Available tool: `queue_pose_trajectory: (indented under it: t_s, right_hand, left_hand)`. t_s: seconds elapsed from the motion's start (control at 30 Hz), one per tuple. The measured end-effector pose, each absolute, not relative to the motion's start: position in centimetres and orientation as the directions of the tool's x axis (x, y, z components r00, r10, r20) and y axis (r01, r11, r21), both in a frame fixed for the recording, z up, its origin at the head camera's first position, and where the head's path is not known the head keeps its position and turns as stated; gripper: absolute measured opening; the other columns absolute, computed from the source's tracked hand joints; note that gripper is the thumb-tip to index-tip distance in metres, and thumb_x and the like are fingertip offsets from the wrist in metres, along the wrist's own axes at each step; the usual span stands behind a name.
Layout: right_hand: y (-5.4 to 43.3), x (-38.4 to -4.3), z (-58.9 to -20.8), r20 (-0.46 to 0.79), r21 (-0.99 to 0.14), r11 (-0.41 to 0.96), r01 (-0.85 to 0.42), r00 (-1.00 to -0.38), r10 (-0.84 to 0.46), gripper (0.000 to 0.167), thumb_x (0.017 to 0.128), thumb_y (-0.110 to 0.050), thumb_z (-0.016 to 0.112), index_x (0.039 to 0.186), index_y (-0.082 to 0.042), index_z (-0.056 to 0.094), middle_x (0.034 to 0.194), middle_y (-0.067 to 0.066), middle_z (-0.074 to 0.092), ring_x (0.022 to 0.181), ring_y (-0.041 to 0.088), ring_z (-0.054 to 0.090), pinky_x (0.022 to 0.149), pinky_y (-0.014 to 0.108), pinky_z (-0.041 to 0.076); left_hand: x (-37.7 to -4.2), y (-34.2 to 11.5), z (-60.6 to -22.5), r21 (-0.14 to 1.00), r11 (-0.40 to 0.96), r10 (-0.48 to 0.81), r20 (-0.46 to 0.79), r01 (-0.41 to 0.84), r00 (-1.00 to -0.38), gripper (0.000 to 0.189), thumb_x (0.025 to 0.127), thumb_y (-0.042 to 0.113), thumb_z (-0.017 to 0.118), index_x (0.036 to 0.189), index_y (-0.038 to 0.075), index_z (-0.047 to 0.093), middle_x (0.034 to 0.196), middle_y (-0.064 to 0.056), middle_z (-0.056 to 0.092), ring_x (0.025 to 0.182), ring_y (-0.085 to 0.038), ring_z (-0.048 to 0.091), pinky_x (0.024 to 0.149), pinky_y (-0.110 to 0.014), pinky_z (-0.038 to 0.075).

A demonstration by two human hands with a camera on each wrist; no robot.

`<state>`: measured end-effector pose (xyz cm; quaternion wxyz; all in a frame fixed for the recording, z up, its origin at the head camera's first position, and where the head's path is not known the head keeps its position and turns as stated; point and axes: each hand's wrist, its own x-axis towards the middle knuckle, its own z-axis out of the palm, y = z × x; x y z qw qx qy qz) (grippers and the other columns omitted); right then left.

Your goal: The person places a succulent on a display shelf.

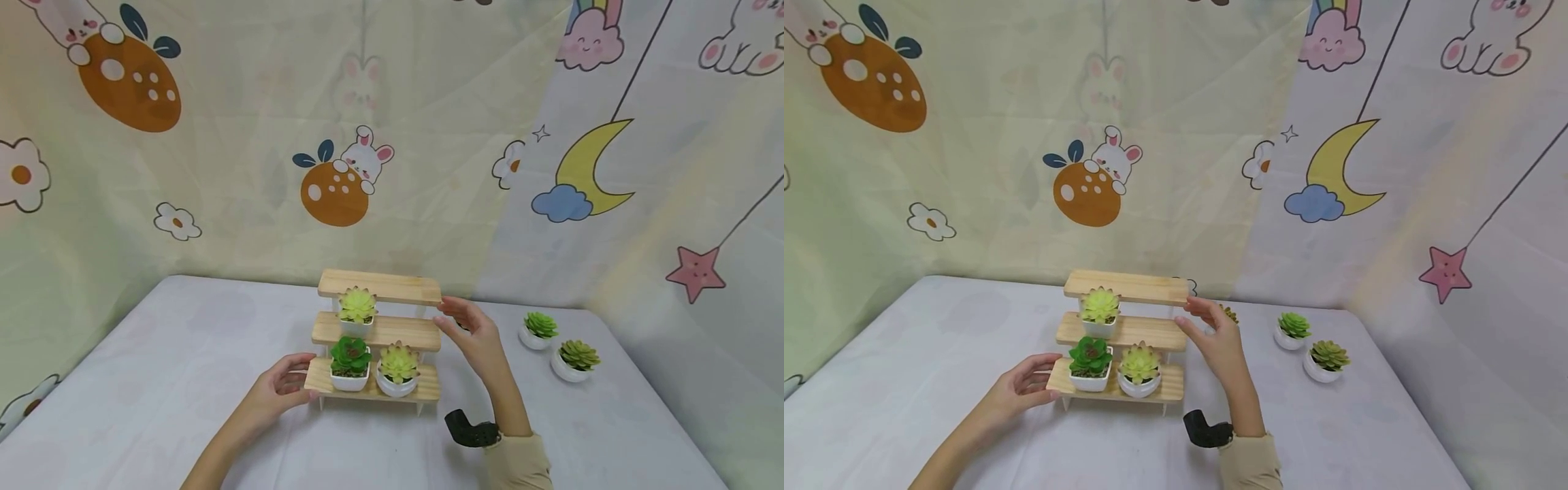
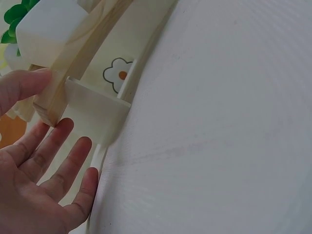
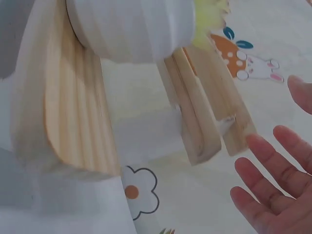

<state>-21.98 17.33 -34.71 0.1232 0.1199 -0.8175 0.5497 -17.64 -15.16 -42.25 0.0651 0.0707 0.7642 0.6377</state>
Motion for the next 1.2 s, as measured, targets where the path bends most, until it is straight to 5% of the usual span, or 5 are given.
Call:
queue_pose_trajectory:
  t_s: [0.27,0.4,0.67,1.2]
  right_hand:
    - [19.3,-22.5,-35.3,0.290,-0.891,0.367,-0.268,-0.957,0.006,0.040,0.087,-0.024,0.066,0.122,-0.008,0.056,0.120,0.013,0.061,0.104,0.008,0.057,0.088,0.015,0.043]
    - [20.4,-23.2,-36.0,0.265,-0.902,0.368,-0.225,-0.962,0.061,0.042,0.086,-0.025,0.067,0.123,-0.007,0.056,0.123,0.014,0.059,0.106,0.007,0.055,0.087,0.011,0.041]
    - [21.8,-24.1,-37.4,0.205,-0.914,0.383,-0.135,-0.967,0.150,0.062,0.084,-0.027,0.070,0.135,-0.006,0.041,0.141,0.014,0.040,0.130,0.030,0.035,0.108,0.045,0.031]
    - [22.4,-25.7,-40.4,-0.040,-0.938,0.332,0.094,-0.985,0.165,0.099,0.083,-0.023,0.070,0.149,-0.010,-0.003,0.154,0.022,0.007,0.141,0.038,0.013,0.112,0.051,0.020]
  left_hand:
    - [-17.7,-15.2,-42.5,0.985,0.172,0.187,-0.016,0.016,-0.982,0.060,0.076,0.014,0.075,0.130,0.008,0.048,0.123,-0.014,0.055,0.108,-0.022,0.055,0.084,-0.024,0.048]
    - [-17.7,-15.2,-42.5,0.984,0.179,0.197,-0.014,0.021,-0.980,0.060,0.077,0.014,0.074,0.130,0.008,0.047,0.123,-0.015,0.055,0.108,-0.024,0.055,0.083,-0.025,0.049]
    - [-17.7,-15.3,-42.2,0.983,0.184,0.199,-0.018,0.020,-0.980,0.061,0.077,0.014,0.074,0.131,0.008,0.047,0.123,-0.015,0.054,0.108,-0.024,0.055,0.083,-0.025,0.050]
    - [-17.8,-15.4,-42.3,0.984,0.178,0.203,-0.013,0.024,-0.979,0.060,0.077,0.014,0.074,0.130,0.007,0.047,0.123,-0.015,0.055,0.108,-0.022,0.055,0.085,-0.023,0.048]
